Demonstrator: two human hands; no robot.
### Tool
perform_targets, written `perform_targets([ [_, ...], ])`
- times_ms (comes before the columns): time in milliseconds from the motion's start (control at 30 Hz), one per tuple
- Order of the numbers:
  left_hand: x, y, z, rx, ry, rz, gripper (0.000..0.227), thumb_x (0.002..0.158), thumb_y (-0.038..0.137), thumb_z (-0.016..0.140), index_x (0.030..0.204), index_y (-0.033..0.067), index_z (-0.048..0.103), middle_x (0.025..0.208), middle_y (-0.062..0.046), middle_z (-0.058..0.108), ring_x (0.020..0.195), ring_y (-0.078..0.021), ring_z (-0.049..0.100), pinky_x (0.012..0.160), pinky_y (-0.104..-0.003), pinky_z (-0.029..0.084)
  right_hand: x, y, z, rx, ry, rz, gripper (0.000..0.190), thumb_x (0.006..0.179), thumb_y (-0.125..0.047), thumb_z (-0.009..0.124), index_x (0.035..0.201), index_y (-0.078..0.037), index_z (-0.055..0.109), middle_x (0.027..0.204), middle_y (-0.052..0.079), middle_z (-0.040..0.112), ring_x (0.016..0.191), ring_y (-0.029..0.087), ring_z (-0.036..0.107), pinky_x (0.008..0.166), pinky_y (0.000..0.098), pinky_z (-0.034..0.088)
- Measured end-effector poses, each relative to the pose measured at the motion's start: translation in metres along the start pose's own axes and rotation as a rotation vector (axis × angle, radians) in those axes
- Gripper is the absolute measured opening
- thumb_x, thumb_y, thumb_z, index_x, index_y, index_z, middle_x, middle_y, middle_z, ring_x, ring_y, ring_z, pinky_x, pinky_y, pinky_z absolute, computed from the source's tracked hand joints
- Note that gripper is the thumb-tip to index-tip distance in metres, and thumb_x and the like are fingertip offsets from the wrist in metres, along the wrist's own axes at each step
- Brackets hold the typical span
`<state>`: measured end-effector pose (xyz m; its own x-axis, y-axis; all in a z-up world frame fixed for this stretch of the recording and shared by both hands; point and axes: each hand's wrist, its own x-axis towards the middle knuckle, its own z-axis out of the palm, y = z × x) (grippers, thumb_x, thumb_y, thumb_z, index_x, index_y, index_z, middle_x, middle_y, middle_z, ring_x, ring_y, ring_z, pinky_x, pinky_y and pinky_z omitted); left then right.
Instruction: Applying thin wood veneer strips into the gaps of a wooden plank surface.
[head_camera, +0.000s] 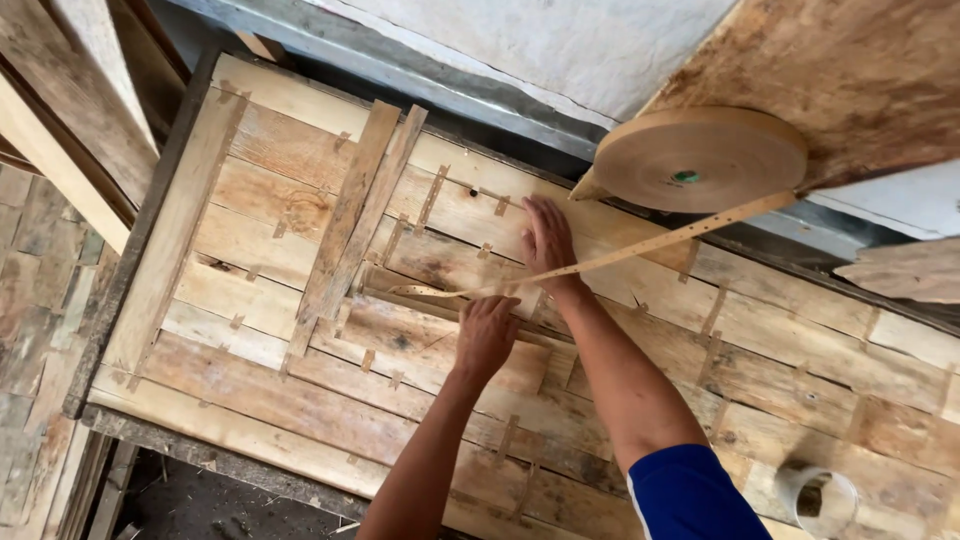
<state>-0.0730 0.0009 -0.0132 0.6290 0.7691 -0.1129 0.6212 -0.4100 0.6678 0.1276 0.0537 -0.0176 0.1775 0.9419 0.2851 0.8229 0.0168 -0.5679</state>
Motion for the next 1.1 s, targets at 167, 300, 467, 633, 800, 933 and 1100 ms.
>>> perform_targets([
  [167,-0.03,0.013,-0.045,0.122,-0.1,0.033,0.061,0.084,0.02,0.068,0.144,0.0154,0.054,0.143,-0.007,0.057,0.138,-0.0256,0.045,0.118,-0.061,0.019,-0.053,-0.02,-0.019,-0.102,0.059,0.057,0.04,0.097,-0.003,0.062,0.137,-0.002,0.058,0.145,0.019,0.058,0.142,0.038,0.049,0.123,0.0498,0.037],
  [300,-0.036,-0.01,-0.016,0.258,-0.088,0.072,0.058,0.098,0.036,0.057,0.151,0.018,0.044,0.142,-0.011,0.051,0.138,-0.0282,0.039,0.116,-0.066,0.011,-0.105,-0.049,-0.036,-0.131,0.11,0.123,0.033,0.094,-0.006,0.066,0.127,-0.003,0.063,0.131,0.017,0.066,0.133,0.036,0.056,0.119,0.0503,0.04],
  [467,-0.042,-0.006,-0.019,0.293,-0.185,0.011,0.049,0.105,0.039,0.049,0.149,0.0202,0.044,0.144,-0.005,0.054,0.142,-0.023,0.042,0.125,-0.065,0.01,-0.145,-0.085,-0.046,-0.061,0.003,0.105,0.039,0.092,-0.014,0.072,0.128,-0.004,0.063,0.13,0.017,0.067,0.13,0.036,0.058,0.117,0.0498,0.041],
  [633,-0.045,-0.003,-0.025,0.303,-0.217,0.001,0.048,0.105,0.039,0.047,0.151,0.0234,0.045,0.144,-0.006,0.053,0.145,-0.0236,0.041,0.127,-0.063,0.012,-0.16,-0.107,-0.047,-0.075,-0.24,0.096,0.058,0.083,-0.026,0.08,0.133,-0.003,0.059,0.132,0.018,0.063,0.13,0.037,0.053,0.115,0.0523,0.037],
  [800,-0.044,-0.01,-0.014,0.369,-0.172,0.05,0.051,0.106,0.045,0.047,0.145,0.013,0.044,0.147,-0.011,0.046,0.145,-0.0282,0.034,0.12,-0.066,0.008,-0.164,-0.118,-0.046,-0.196,-0.352,0.194,0.071,0.081,-0.03,0.082,0.143,-0.008,0.053,0.137,0.013,0.06,0.139,0.034,0.045,0.115,0.0531,0.032],
  [933,-0.052,-0.007,-0.021,0.285,-0.187,0.018,0.049,0.104,0.04,0.049,0.147,0.0161,0.044,0.146,-0.007,0.048,0.145,-0.0248,0.037,0.124,-0.065,0.008,-0.167,-0.118,-0.036,-0.248,-0.348,0.196,0.078,0.08,-0.03,0.084,0.146,-0.006,0.05,0.142,0.016,0.053,0.138,0.035,0.042,0.112,0.0557,0.028],
  [1100,-0.071,-0.004,-0.03,0.206,0.019,0.073,0.045,0.098,0.031,0.061,0.14,0.0169,0.054,0.135,-0.007,0.055,0.135,-0.0276,0.046,0.121,-0.063,0.016,-0.159,-0.138,-0.043,-0.247,-0.382,0.296,0.065,0.078,-0.023,0.083,0.137,-0.011,0.056,0.129,0.012,0.056,0.129,0.034,0.046,0.113,0.0535,0.032],
])
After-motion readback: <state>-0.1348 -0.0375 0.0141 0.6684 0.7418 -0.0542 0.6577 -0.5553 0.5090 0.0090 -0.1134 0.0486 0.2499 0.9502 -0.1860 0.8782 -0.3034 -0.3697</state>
